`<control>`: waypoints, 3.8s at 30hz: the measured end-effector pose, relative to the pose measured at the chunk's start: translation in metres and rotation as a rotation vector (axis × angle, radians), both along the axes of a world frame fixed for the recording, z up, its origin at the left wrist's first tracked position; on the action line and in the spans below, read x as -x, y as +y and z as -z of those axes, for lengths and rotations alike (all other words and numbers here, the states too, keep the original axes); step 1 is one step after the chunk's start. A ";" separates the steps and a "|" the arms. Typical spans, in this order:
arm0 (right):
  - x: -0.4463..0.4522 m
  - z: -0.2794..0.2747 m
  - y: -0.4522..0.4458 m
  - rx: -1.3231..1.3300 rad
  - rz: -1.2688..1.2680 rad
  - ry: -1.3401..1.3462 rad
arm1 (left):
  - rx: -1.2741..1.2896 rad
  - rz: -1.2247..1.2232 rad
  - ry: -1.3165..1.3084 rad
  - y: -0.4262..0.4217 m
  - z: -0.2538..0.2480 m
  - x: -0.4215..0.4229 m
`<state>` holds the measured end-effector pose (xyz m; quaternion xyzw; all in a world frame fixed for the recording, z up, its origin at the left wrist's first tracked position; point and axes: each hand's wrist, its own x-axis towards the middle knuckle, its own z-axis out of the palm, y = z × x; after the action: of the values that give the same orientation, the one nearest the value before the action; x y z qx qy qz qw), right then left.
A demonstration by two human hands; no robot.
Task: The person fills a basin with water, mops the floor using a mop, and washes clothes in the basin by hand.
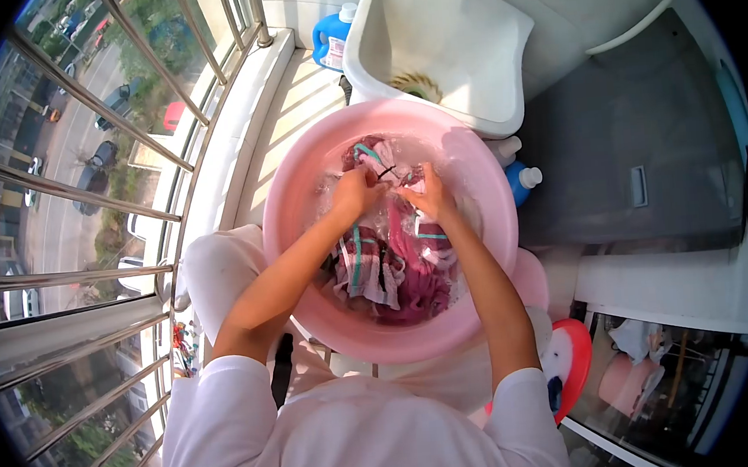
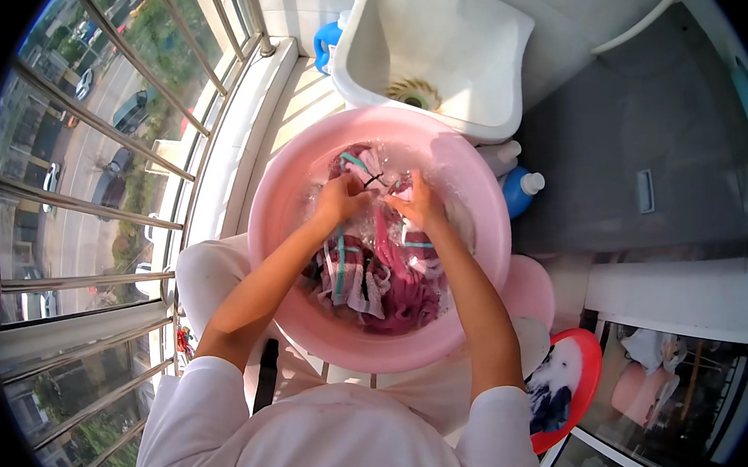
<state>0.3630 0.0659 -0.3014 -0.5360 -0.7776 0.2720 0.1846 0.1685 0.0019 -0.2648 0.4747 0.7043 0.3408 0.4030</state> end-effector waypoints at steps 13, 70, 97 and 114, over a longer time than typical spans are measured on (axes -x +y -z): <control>0.020 -0.236 -0.035 -0.126 -0.315 0.335 | -0.321 0.409 -0.452 0.011 -0.089 0.005; 0.057 -0.136 -0.086 -0.067 -0.182 0.338 | 0.197 -0.629 -1.298 -0.003 -0.026 -0.008; 0.023 -0.007 -0.015 -0.018 0.041 -0.070 | 0.278 -0.499 -1.121 -0.007 -0.025 0.008; 0.097 -0.128 -0.092 -0.044 0.070 0.436 | 0.269 -0.440 -1.488 -0.018 -0.024 -0.015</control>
<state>0.2656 -0.0258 -0.1733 -0.4870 -0.7061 0.3579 0.3690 0.1832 -0.0165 -0.2412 -0.0815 0.3622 0.5527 0.7461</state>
